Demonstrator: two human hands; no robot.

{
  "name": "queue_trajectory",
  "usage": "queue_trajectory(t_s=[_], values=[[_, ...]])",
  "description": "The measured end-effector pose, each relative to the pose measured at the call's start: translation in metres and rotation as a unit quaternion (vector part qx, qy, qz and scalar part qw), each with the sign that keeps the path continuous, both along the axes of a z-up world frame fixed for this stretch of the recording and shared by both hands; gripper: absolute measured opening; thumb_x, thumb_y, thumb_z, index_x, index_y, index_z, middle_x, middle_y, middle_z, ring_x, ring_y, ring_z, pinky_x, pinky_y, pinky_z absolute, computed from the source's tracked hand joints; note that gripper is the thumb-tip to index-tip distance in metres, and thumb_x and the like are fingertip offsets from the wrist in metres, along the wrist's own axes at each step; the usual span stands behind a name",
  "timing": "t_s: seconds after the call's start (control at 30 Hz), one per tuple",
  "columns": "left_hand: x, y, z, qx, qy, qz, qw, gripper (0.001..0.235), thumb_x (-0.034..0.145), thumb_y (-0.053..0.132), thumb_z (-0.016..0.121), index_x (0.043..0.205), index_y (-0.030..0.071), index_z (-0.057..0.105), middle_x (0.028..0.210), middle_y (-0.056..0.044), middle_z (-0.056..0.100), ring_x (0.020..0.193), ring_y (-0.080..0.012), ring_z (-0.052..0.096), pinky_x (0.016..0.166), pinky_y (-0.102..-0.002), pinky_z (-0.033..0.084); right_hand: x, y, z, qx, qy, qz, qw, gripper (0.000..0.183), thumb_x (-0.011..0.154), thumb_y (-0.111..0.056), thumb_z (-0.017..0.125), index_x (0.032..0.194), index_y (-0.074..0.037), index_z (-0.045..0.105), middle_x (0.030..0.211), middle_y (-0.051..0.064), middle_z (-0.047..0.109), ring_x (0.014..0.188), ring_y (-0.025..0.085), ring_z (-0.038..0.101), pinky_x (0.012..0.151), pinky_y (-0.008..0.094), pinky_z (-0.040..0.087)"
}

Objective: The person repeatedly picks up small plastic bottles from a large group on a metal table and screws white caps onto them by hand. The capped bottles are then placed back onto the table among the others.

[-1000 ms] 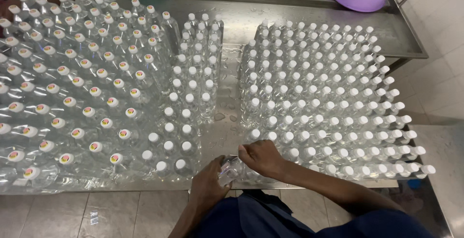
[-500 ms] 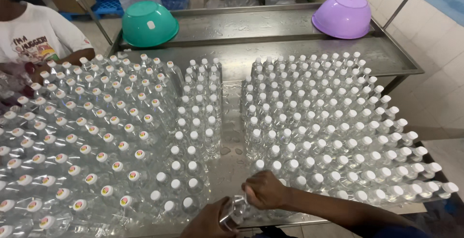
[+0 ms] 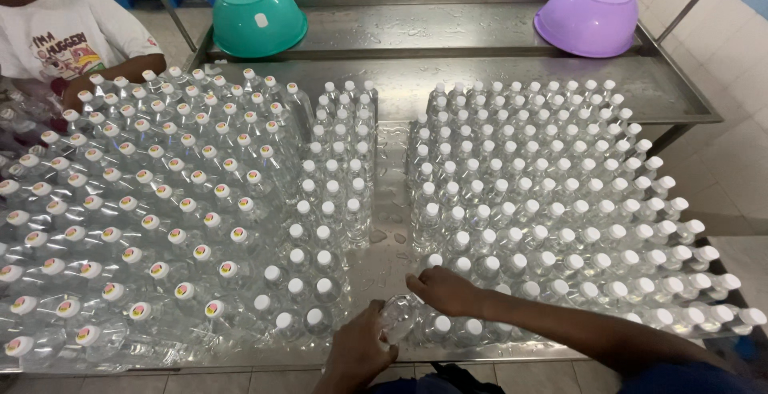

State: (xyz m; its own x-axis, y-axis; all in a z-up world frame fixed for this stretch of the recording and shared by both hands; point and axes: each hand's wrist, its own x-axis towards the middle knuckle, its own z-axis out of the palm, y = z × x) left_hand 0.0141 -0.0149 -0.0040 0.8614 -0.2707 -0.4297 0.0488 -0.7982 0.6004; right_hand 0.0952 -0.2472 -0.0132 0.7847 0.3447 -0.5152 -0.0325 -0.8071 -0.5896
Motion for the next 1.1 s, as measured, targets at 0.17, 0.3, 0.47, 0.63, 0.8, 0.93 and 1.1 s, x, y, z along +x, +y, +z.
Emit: queue_trajectory(t_s=[0.17,0.3,0.47,0.63,0.8,0.93,1.1], values=[[0.002,0.033,0.046,-0.225,0.093,-0.089,0.966,0.083,0.068,0.054,0.089,0.138,0.017,0.062,0.123,0.0,0.082,0.106,-0.0158,0.079,0.09,-0.029,0.06,-0.026,-0.008,0.038,0.105,-0.465,0.256,0.841,0.047,0.116,-0.045,0.035,0.088,-0.013,0.055,0.066,0.003,0.052,0.051,0.022,0.048,0.05,0.041,0.041],[0.007,0.03,0.06,-0.251,0.166,-0.164,0.939,0.069,0.066,0.043,0.09,0.128,0.021,0.07,0.111,0.007,0.076,0.096,-0.008,0.069,0.084,-0.025,0.053,-0.019,-0.007,0.021,0.245,-0.583,0.347,0.692,0.039,0.109,-0.027,0.037,0.075,-0.014,0.049,0.064,0.0,0.038,0.05,0.017,0.037,0.045,0.036,0.031],[0.013,0.016,0.003,-0.07,0.022,-0.031,0.997,0.072,0.077,0.037,0.091,0.138,0.023,0.056,0.115,-0.001,0.078,0.098,-0.0253,0.077,0.085,-0.043,0.061,-0.002,0.003,-0.017,0.173,-0.209,0.07,0.96,0.061,0.119,-0.037,0.037,0.06,-0.017,0.038,0.051,-0.004,0.027,0.041,0.011,0.024,0.047,0.034,0.026],[0.002,-0.01,-0.027,-0.044,-0.089,0.035,0.994,0.082,0.088,0.041,0.086,0.155,0.019,0.044,0.142,-0.009,0.066,0.118,-0.04,0.07,0.091,-0.058,0.058,0.003,0.011,0.056,-0.003,-0.139,0.055,0.989,0.065,0.117,-0.054,0.034,0.065,-0.016,0.038,0.051,0.0,0.038,0.049,0.016,0.04,0.059,0.037,0.035],[0.017,-0.015,0.003,-0.162,-0.094,0.08,0.979,0.11,0.086,0.055,0.089,0.169,0.009,0.034,0.157,-0.025,0.054,0.146,-0.0478,0.055,0.122,-0.06,0.045,0.015,0.028,0.105,0.027,-0.115,0.133,0.984,0.038,0.114,-0.042,0.045,0.126,-0.008,0.058,0.112,0.037,0.075,0.104,0.065,0.07,0.089,0.073,0.053],[0.011,-0.005,0.022,-0.212,-0.09,0.126,0.965,0.141,0.077,0.054,0.094,0.178,0.01,0.007,0.176,-0.034,0.017,0.163,-0.0572,0.02,0.135,-0.067,0.024,0.073,0.049,0.016,0.006,-0.184,0.14,0.973,0.04,0.112,-0.038,0.051,0.114,-0.001,0.067,0.092,0.034,0.075,0.089,0.058,0.074,0.079,0.064,0.057],[-0.039,-0.021,0.099,-0.756,-0.044,-0.011,0.654,0.025,0.096,0.006,0.083,0.111,-0.013,0.075,0.103,-0.026,0.072,0.091,-0.0304,0.073,0.082,-0.041,0.061,0.134,0.093,-0.088,-0.086,-0.262,0.161,0.948,0.037,0.109,-0.045,0.06,0.123,-0.012,0.067,0.107,0.02,0.08,0.099,0.043,0.079,0.088,0.056,0.062]])
